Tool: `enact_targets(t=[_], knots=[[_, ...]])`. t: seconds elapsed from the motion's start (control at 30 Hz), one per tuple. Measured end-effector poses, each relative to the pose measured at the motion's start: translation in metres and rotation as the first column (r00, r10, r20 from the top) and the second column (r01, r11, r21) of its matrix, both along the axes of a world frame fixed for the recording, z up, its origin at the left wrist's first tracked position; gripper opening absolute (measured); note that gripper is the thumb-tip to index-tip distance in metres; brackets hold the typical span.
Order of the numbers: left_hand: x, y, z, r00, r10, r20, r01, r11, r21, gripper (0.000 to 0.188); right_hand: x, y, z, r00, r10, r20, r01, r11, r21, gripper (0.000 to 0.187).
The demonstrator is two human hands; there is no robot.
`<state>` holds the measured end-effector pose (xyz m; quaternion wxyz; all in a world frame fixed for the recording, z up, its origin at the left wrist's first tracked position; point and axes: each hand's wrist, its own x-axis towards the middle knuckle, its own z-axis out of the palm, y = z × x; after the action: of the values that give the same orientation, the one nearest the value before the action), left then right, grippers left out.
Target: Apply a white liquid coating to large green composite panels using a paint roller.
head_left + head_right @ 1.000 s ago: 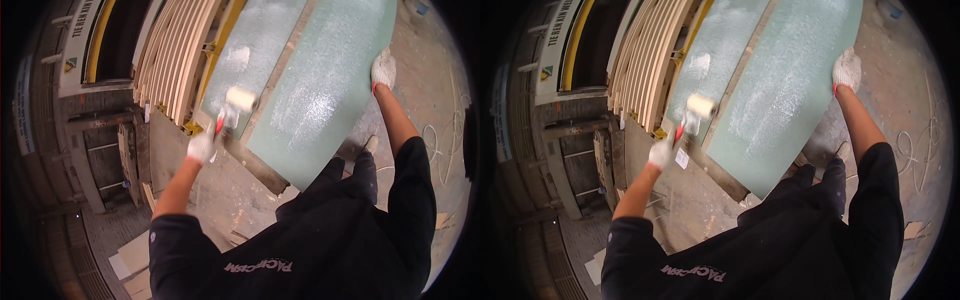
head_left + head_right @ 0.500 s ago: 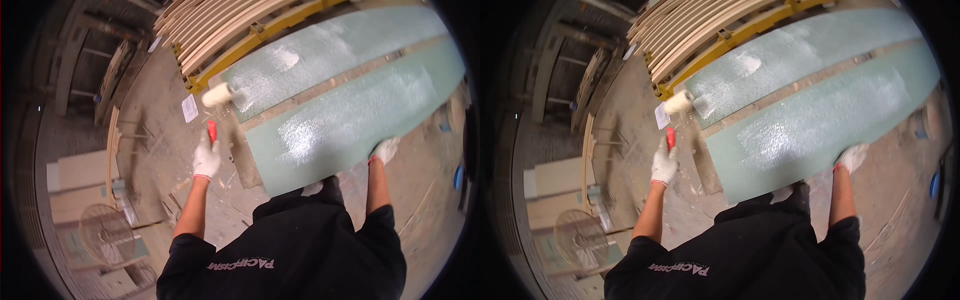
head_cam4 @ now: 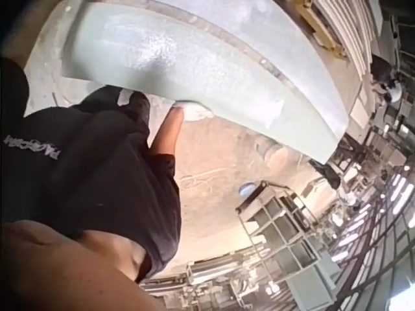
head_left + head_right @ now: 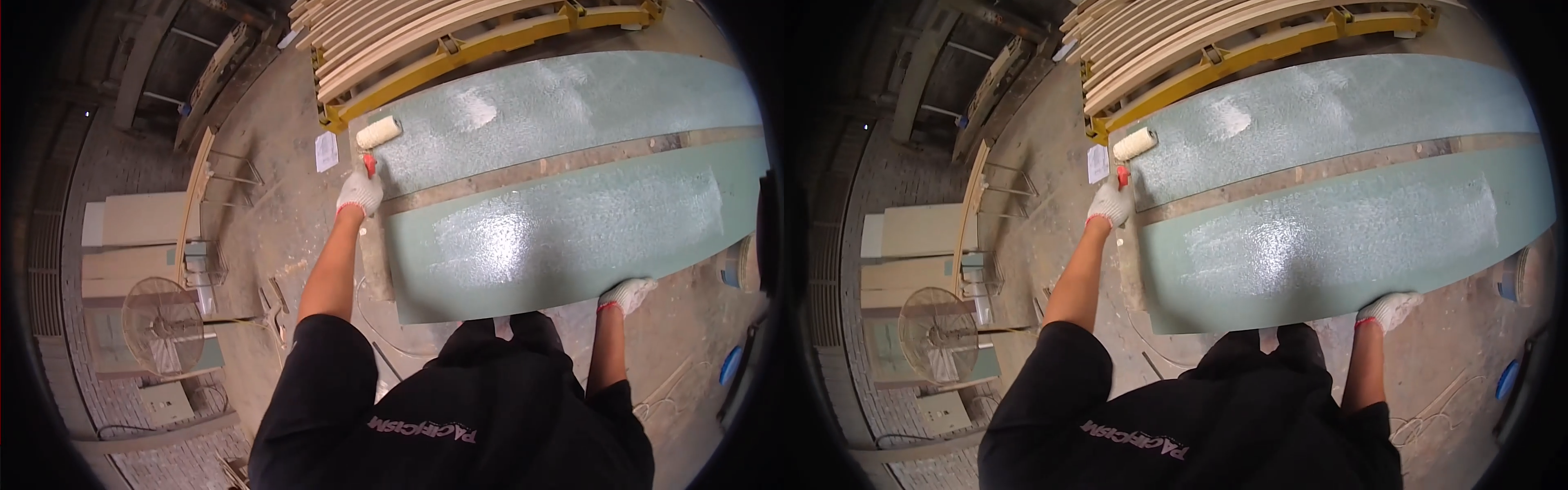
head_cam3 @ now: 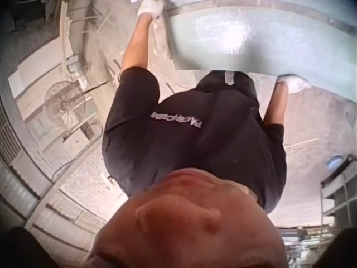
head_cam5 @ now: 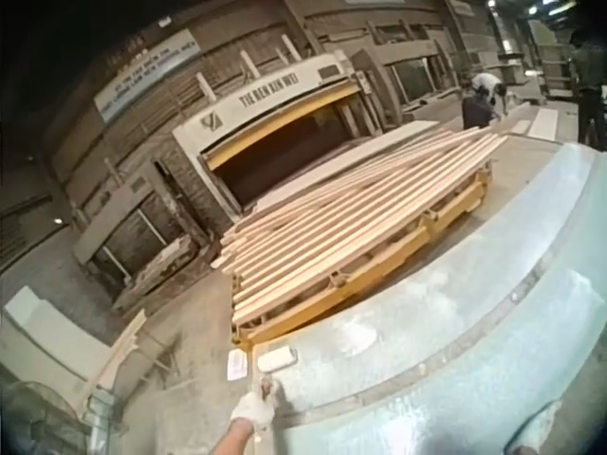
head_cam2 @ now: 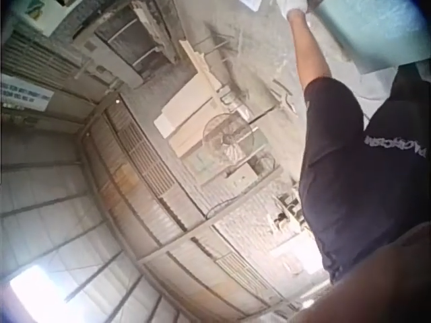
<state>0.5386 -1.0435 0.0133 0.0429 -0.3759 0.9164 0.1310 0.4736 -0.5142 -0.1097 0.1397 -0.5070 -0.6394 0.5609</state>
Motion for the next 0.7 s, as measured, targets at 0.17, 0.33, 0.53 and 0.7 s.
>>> enact_targets(t=[0.17,0.33,0.53,0.7], knots=[[0.094,0.075,-0.008,0.972,-0.003,0.233,-0.010,0.998,0.057,0.059,-0.008,-0.005,0.027,0.980,-0.161,-0.115,0.135,0.970,-0.204,0.071],[0.019,0.029,0.007,0.992,-0.082,0.094,0.079,0.996,0.035,0.054,-0.007,0.007,-0.002,0.991,-0.079,-0.105,0.077,0.997,-0.026,0.067],[-0.058,-0.024,-0.002,0.991,-0.062,0.119,0.061,0.998,0.012,0.041,-0.004,0.006,0.001,0.999,-0.039,-0.016,0.039,0.999,-0.018,0.066],[0.017,0.007,-0.014,0.991,-0.090,0.100,0.087,0.995,0.038,0.049,0.000,0.030,-0.026,0.991,-0.029,0.131,0.008,0.988,0.155,0.067]])
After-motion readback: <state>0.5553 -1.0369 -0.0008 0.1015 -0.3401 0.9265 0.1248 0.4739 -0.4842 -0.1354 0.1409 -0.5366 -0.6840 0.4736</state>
